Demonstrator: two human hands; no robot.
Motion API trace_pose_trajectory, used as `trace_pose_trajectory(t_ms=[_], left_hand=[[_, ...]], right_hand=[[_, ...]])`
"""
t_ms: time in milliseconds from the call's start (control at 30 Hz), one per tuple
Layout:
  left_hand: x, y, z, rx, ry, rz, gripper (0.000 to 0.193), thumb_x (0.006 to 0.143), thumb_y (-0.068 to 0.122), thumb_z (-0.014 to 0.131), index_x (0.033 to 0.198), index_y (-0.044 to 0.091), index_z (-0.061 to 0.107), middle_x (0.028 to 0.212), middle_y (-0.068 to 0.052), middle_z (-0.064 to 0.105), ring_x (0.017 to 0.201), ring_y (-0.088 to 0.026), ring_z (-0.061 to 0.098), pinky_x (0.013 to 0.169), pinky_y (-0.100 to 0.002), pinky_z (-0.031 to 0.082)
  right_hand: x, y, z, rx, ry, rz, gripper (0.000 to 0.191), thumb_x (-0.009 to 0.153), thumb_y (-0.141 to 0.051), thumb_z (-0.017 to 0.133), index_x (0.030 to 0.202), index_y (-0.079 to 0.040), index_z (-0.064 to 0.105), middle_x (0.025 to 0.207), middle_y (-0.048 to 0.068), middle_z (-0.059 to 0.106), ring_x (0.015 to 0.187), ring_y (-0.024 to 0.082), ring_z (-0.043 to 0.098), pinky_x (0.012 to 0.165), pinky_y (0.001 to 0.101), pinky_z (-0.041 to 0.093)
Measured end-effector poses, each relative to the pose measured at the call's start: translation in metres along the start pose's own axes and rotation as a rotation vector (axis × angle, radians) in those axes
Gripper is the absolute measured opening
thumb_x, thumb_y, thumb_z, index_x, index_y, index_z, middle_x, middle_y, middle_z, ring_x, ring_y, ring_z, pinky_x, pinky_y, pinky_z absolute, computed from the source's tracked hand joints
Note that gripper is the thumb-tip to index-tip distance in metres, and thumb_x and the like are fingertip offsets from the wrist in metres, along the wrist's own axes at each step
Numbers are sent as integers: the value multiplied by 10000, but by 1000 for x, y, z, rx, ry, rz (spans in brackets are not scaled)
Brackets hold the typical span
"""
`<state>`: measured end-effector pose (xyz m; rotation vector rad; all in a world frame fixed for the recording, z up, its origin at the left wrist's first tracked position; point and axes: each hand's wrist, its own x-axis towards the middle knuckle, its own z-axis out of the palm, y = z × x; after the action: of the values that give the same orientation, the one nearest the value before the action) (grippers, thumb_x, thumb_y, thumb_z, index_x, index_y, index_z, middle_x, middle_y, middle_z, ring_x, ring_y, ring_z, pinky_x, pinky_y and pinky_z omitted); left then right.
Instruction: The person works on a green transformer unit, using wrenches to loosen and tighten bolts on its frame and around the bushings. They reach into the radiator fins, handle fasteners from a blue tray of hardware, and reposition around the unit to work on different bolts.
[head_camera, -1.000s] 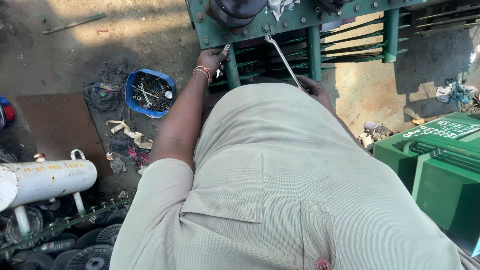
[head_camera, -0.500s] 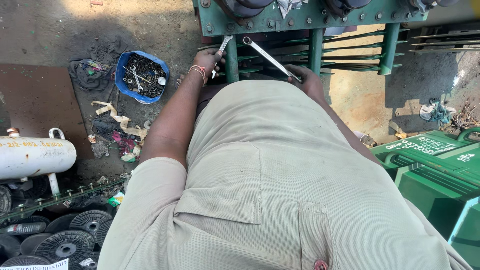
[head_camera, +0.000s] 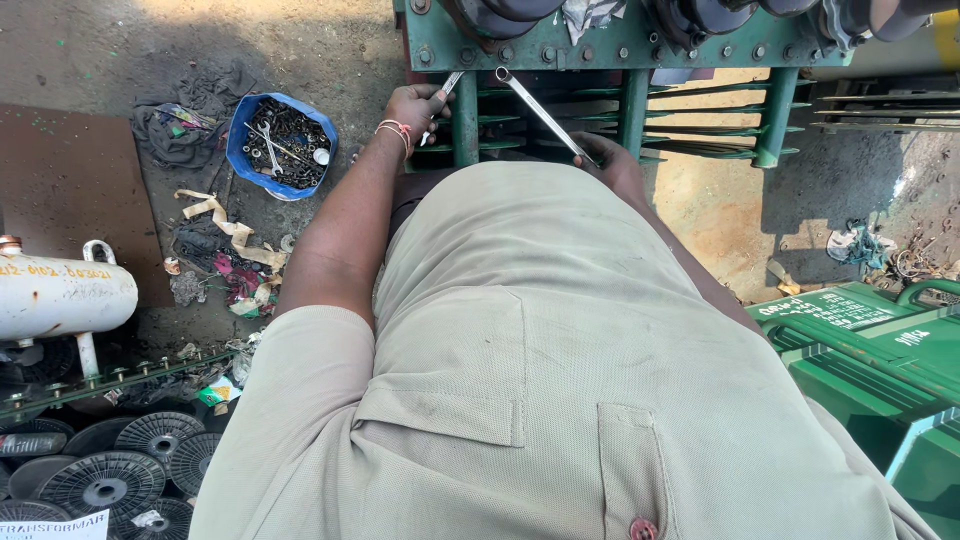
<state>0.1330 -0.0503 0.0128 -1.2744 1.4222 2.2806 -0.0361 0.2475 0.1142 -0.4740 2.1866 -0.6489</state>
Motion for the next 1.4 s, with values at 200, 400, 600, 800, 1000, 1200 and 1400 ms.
trace_pose_trajectory(t_ms=[200, 400, 600, 800, 1000, 1200, 1400], left_hand=[[-6, 1, 0, -20, -11, -21, 223, 1029, 253, 641, 1104, 80, 760, 806, 14, 682, 526, -51, 490, 452, -252, 470], [-15, 9, -2, -13, 7, -42, 237, 1020, 230, 640, 1151, 68, 754, 804, 13, 684, 512, -55, 486, 441, -249, 459], [-21, 14, -5, 3, 8, -31, 234, 1021, 232, 641, 1154, 75, 753, 805, 13, 687, 508, -50, 486, 436, -247, 456], [-28, 14, -14, 19, 16, -25, 233, 1027, 234, 629, 1148, 78, 752, 814, 15, 693, 515, -46, 506, 446, -238, 462], [-36, 13, -27, -4, 33, -24, 225, 1025, 243, 647, 1127, 75, 758, 800, 9, 692, 518, -47, 507, 434, -240, 459], [-42, 15, -41, -3, 62, -20, 225, 1025, 243, 649, 1126, 76, 761, 795, 12, 687, 526, -46, 500, 435, -235, 456], [-44, 19, -49, 34, 106, -26, 221, 1034, 247, 631, 1134, 95, 757, 799, 28, 693, 532, -34, 510, 442, -232, 470]], right_hand=[[20, -27, 13, -162, 27, -73, 378, 957, -178, 708, 1333, -195, 672, 1231, 59, 727, 1038, 207, 725, 883, 350, 553], [24, -68, 9, -287, 24, -198, 368, 998, -114, 647, 1350, -205, 699, 1219, 114, 706, 1084, 290, 685, 932, 392, 517], [34, -83, -19, -277, -37, -126, 378, 966, -160, 656, 1324, -269, 706, 1216, 114, 716, 1067, 280, 701, 919, 391, 511], [58, -95, -43, -470, -153, -164, 368, 989, -213, 674, 1344, -311, 695, 1166, 173, 719, 1018, 322, 705, 915, 421, 518], [73, -126, -44, -578, -222, -168, 393, 977, -222, 675, 1335, -382, 691, 1170, 153, 725, 1020, 321, 701, 921, 440, 509], [89, -140, -41, -601, -272, -193, 378, 991, -226, 671, 1340, -371, 688, 1162, 158, 723, 1037, 317, 700, 942, 433, 506], [88, -119, -8, -387, -348, -118, 403, 993, -186, 642, 1386, -276, 653, 1226, 113, 736, 1082, 186, 697, 973, 352, 500]])
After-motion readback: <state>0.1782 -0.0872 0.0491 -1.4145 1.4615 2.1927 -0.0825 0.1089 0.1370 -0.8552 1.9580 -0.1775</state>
